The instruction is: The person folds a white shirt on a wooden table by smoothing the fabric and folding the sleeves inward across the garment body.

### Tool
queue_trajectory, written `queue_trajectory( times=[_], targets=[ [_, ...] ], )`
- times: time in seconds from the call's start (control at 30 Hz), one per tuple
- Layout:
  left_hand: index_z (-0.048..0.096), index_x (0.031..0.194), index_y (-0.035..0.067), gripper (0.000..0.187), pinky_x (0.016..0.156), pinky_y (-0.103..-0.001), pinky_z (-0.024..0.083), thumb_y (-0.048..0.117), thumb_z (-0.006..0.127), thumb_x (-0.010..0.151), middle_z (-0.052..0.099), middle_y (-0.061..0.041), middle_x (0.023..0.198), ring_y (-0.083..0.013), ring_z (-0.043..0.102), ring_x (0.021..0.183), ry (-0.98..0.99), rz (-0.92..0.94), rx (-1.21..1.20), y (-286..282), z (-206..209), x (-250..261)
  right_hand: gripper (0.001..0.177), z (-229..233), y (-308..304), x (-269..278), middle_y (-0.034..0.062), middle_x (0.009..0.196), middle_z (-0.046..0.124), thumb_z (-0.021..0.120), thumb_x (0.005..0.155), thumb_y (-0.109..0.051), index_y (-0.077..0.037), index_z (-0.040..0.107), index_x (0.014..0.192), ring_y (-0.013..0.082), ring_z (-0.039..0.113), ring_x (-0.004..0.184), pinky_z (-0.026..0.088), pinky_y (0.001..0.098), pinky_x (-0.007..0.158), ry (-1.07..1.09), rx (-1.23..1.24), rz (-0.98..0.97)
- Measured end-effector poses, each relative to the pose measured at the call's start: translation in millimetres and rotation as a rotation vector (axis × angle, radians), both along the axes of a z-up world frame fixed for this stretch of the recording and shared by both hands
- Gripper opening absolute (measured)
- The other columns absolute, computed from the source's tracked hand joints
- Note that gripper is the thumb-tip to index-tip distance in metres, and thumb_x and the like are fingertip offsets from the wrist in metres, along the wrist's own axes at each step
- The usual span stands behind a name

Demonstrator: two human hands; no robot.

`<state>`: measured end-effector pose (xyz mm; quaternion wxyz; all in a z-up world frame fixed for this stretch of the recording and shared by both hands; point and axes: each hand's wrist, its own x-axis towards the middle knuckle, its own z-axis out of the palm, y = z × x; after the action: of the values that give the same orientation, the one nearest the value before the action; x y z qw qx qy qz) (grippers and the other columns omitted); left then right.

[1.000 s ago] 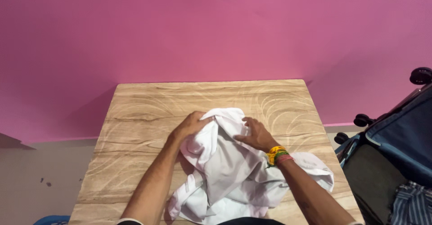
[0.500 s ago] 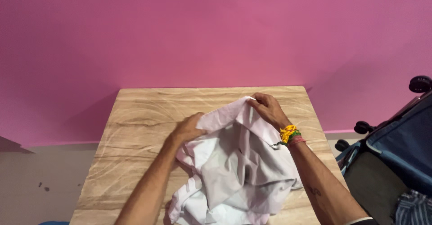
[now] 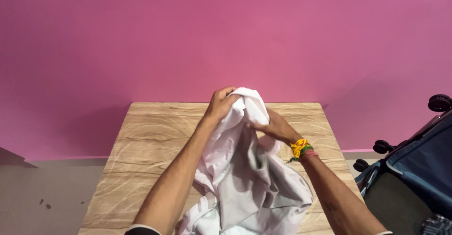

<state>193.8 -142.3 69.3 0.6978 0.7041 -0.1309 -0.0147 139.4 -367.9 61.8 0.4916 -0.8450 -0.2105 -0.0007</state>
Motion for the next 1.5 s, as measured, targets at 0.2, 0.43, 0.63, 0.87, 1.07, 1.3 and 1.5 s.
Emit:
queue_trajectory(
  times=[0.2, 0.43, 0.63, 0.87, 1.07, 1.3, 1.5],
  targets=[
    [0.073, 0.11, 0.0, 0.024, 0.073, -0.027, 0.054, 0.017, 0.062, 0.098, 0.074, -0.004, 0.093, -0.0111, 0.067, 0.084, -0.033, -0.023, -0.061, 13.9, 5.7, 3.7, 0.04, -37.3, -14.0, 14.3, 0.011, 0.093, 0.078, 0.074, 0.089, -0.035, -0.006, 0.074, 0.117, 0.018, 0.072, 0.082, 0.056, 0.0326, 0.076, 0.353, -0.348, -0.179],
    [0.07, 0.125, 0.002, 0.037, 0.077, -0.027, 0.058, 0.028, 0.057, 0.103, 0.077, -0.004, 0.101, -0.0108, 0.071, 0.089, 0.13, -0.072, 0.048, 57.5, -32.7, 7.6, 0.033, 3.9, -17.9, 47.4, 0.0103, 0.094, 0.07, 0.061, 0.092, -0.021, -0.009, 0.071, 0.121, 0.0191, 0.065, 0.081, 0.054, 0.0338, 0.065, 0.449, -0.137, -0.121],
    [0.069, 0.129, 0.001, 0.039, 0.081, -0.03, 0.056, 0.028, 0.054, 0.105, 0.073, -0.008, 0.103, -0.0137, 0.067, 0.092, 0.139, -0.144, 0.166, 50.1, -32.0, 14.7, 0.034, 11.6, 44.1, 46.7, 0.0028, 0.102, 0.072, 0.069, 0.09, -0.02, -0.004, 0.064, 0.119, 0.0116, 0.067, 0.089, 0.056, 0.0293, 0.078, 0.357, 0.136, 0.141],
    [0.054, 0.141, 0.013, 0.062, 0.102, -0.038, 0.049, 0.037, 0.074, 0.088, 0.066, -0.006, 0.127, -0.019, 0.063, 0.119, 0.285, -0.167, 0.13, 57.4, -47.8, 17.0, 0.031, 20.5, 50.7, 87.5, 0.0079, 0.099, 0.072, 0.053, 0.096, -0.018, -0.002, 0.067, 0.119, 0.0148, 0.067, 0.088, 0.056, 0.0322, 0.076, 0.307, 0.116, -0.14],
    [0.062, 0.137, 0.006, 0.075, 0.105, -0.04, 0.055, 0.029, 0.088, 0.07, 0.073, -0.016, 0.129, -0.0268, 0.07, 0.117, 0.443, -0.266, 0.62, 84.7, -153.2, 12.2, 0.031, 39.7, 57.8, 127.1, 0.0027, 0.095, 0.066, 0.048, 0.097, -0.019, -0.001, 0.065, 0.116, 0.014, 0.063, 0.087, 0.055, 0.0308, 0.076, 0.109, 0.367, -0.021],
    [0.059, 0.138, 0.01, 0.066, 0.096, -0.038, 0.057, 0.023, 0.082, 0.077, 0.076, -0.014, 0.121, -0.0249, 0.073, 0.106, 0.495, -0.116, 0.441, 161.9, -167.6, 67.5, 0.028, 34.9, 56.0, 180.6, 0.0139, 0.102, 0.065, 0.06, 0.1, -0.018, 0.006, 0.065, 0.115, 0.0227, 0.059, 0.095, 0.052, 0.0385, 0.082, -0.1, 0.183, -0.249],
    [0.074, 0.118, 0.0, 0.038, 0.088, -0.044, 0.057, 0.026, 0.073, 0.091, 0.081, -0.024, 0.108, -0.0351, 0.078, 0.098, 0.423, 0.346, 0.56, 179.7, -188.9, 73.5, 0.097, -76.3, 47.0, 187.1, 0.0367, 0.149, 0.037, 0.085, 0.072, -0.031, 0.002, 0.037, 0.149, 0.05, 0.05, 0.128, 0.05, 0.0512, 0.097, -0.261, -0.506, -0.067]
  ],
)
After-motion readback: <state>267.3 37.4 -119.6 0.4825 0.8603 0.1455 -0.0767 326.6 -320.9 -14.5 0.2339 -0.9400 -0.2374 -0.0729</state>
